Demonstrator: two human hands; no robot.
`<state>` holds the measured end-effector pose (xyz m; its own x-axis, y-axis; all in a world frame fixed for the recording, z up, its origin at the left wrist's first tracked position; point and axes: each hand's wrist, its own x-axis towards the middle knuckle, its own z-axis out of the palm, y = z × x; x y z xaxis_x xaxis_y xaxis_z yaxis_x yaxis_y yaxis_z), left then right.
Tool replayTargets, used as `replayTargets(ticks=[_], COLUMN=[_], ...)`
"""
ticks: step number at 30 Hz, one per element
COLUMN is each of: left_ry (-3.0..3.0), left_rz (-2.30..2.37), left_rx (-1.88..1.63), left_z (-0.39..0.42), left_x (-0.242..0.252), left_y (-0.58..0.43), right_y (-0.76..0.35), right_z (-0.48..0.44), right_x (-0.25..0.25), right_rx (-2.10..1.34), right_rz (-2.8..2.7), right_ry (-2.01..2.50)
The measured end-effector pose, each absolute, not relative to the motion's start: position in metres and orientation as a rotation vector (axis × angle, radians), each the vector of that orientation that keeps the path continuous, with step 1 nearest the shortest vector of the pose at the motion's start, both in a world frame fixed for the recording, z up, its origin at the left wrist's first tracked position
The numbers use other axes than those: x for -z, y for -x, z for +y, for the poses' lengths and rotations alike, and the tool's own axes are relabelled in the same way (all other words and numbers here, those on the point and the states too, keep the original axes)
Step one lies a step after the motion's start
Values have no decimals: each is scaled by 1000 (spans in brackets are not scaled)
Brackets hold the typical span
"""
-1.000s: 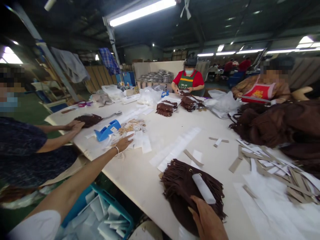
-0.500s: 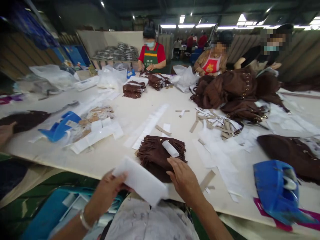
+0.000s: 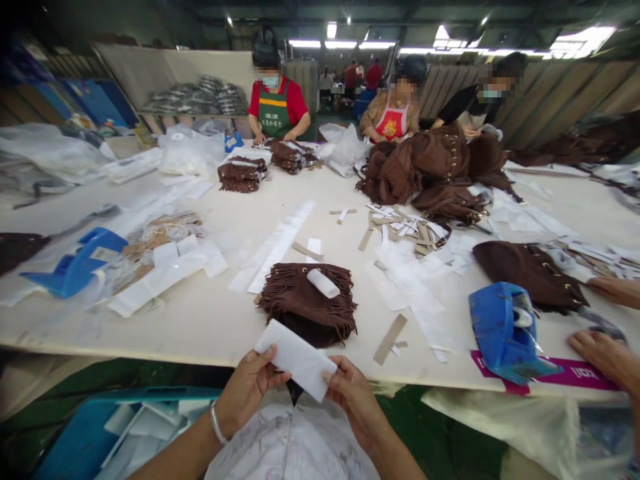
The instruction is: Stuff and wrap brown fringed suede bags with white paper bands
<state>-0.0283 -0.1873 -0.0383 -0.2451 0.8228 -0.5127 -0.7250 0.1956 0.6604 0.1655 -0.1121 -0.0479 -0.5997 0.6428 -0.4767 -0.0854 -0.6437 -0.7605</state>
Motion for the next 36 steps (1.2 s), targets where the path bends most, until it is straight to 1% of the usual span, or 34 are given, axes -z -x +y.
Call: replayTargets(ticks=[3,5,7,10,14,18,23,27,31,33,36], left_ry=[-317,-447,-578,-689,-747,-992,-1490,-1729,-1858,-1946,-2179], left_rz=[1164,1232,1160,957,985,1241,1715,1918,2086,2184,2212], left_rx=[-1247,-1232,-1244,-1130,-935,-956,-961,-898,-832,-759,-611], left_z=[-183,-176,-170,-161,-152,-151,-167,-178,-180,-179,-174], left_x=[37,31,23,17,33,54,60,64,69,67,59], left_y=[55,75,93,109,110,105,100,97,95,90,75], right_y=[-148,-137,-131,-135,-156,-173,-166,-149,-137,-133,-129], right_z=[-113,-108,-98,-80,-64,-63,-67,-69,-71,-72,-75], right_x=[57,61,63,61,67,74,67,64,70,74,77], right_rx=[-2371,-2419,-2407,-2284,-1972,-1693,-1509,-1412,-1195,-1094,-1056], right_rz=[-857,-833,-854,-983,-1230,-1481,-1641,-1621,-1549,-1526,-1484], right_ry=[1004,1005,1060,1174,1366,1457,1438,1475,1578,1588,1554])
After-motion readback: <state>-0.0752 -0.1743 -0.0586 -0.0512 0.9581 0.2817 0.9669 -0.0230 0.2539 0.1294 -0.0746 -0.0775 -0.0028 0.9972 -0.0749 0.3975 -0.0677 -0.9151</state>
